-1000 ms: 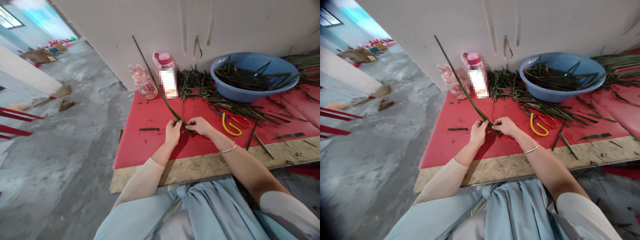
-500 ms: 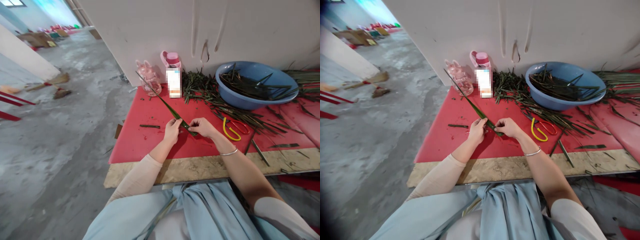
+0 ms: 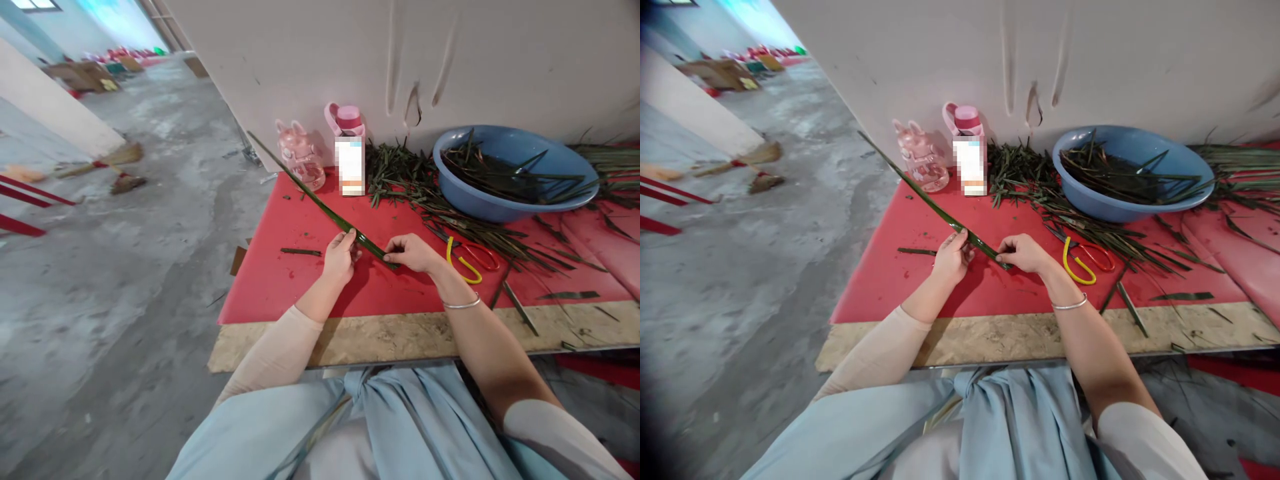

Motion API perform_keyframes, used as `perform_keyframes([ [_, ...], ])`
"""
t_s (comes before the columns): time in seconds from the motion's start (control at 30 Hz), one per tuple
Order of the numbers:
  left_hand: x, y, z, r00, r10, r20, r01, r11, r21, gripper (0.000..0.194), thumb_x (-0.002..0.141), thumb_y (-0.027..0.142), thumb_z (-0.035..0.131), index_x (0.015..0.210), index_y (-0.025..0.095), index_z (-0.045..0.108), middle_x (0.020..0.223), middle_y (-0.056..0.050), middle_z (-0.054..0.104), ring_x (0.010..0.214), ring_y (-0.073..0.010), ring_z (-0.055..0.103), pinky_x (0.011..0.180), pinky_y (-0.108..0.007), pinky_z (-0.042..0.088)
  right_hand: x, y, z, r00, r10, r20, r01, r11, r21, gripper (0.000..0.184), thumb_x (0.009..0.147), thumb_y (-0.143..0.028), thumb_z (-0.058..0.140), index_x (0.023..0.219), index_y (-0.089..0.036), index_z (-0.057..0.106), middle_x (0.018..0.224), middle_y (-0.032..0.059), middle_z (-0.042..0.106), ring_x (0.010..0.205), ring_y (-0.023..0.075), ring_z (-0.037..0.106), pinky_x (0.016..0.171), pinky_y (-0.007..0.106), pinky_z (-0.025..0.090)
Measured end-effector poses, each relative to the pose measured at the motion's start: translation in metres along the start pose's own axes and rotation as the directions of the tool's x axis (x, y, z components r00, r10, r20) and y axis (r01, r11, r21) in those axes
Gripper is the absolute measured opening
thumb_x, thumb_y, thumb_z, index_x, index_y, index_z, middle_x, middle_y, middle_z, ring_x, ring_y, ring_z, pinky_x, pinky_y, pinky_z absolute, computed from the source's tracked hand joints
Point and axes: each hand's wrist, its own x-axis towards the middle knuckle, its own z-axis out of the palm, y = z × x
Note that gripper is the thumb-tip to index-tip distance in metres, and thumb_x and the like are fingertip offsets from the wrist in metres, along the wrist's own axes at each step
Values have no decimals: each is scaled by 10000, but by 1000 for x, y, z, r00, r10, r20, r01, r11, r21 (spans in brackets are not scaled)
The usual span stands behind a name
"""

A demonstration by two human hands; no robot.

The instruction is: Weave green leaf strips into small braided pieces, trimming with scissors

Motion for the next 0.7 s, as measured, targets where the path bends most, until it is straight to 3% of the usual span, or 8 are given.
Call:
perform_keyframes([
  [0.07, 1, 2, -1, 999, -1, 45, 2, 1000, -13, 392, 568, 393, 796, 703, 183, 494, 566, 70, 472, 485, -51, 459, 424, -154, 368, 1, 1, 2, 981, -99, -167, 74, 985, -153, 108, 703, -271, 672, 708, -163, 675, 655, 5, 650, 609, 126, 558, 600, 244, 419],
  [0.13, 1, 3, -3, 995, -3, 99, 4, 1000, -14, 394, 552, 388, 807, 733, 184, 523, 589, 64, 500, 498, -53, 467, 433, -156, 378, 1, 2, 5, 917, -257, -304, 167, 941, -293, 70, 746, -220, 635, 725, -179, 687, 715, 21, 668, 672, 141, 586, 650, 253, 434],
  [0.23, -2, 1, -4, 984, -5, 179, 2, 1000, 14, 414, 522, 395, 824, 774, 180, 575, 706, 26, 593, 569, -66, 516, 471, -163, 418, 2, 3, 7, 812, -433, -391, 288, 880, -377, 109, 800, -183, 585, 767, -187, 689, 801, 45, 684, 770, 156, 620, 727, 268, 467],
  [0.33, -4, -5, -5, 959, -18, 284, 6, 999, 42, 424, 512, 408, 835, 788, 171, 616, 867, -25, 652, 713, -99, 579, 565, -187, 478, 3, 7, 5, 718, -495, -490, 314, 858, -407, 115, 820, -190, 573, 797, -188, 685, 852, 64, 690, 830, 172, 635, 779, 294, 495],
  [0.4, -6, -11, -5, 939, -51, 340, 28, 997, 74, 428, 525, 424, 831, 803, 164, 635, 936, -52, 663, 801, -125, 598, 642, -217, 505, 4, 9, 3, 681, -513, -522, 311, 848, -429, 122, 826, -188, 563, 804, -189, 682, 876, 74, 688, 871, 184, 636, 813, 317, 503],
  [0.53, -8, -22, -3, 926, -101, 363, 53, 989, 140, 449, 546, 454, 816, 829, 151, 645, 909, -64, 670, 836, -155, 614, 678, -248, 505, 5, 12, 1, 694, -523, -495, 319, 840, -439, 151, 810, -140, 533, 829, -194, 672, 935, 84, 682, 938, 196, 632, 865, 355, 508],
  [0.7, -13, -23, -1, 915, -156, 371, 105, 982, 155, 411, 537, 417, 826, 762, 137, 628, 751, -16, 636, 682, -114, 598, 647, -249, 494, 3, 9, 3, 724, -546, -421, 363, 821, -440, 203, 758, -78, 508, 833, -192, 658, 991, 85, 669, 983, 198, 623, 911, 370, 501],
])
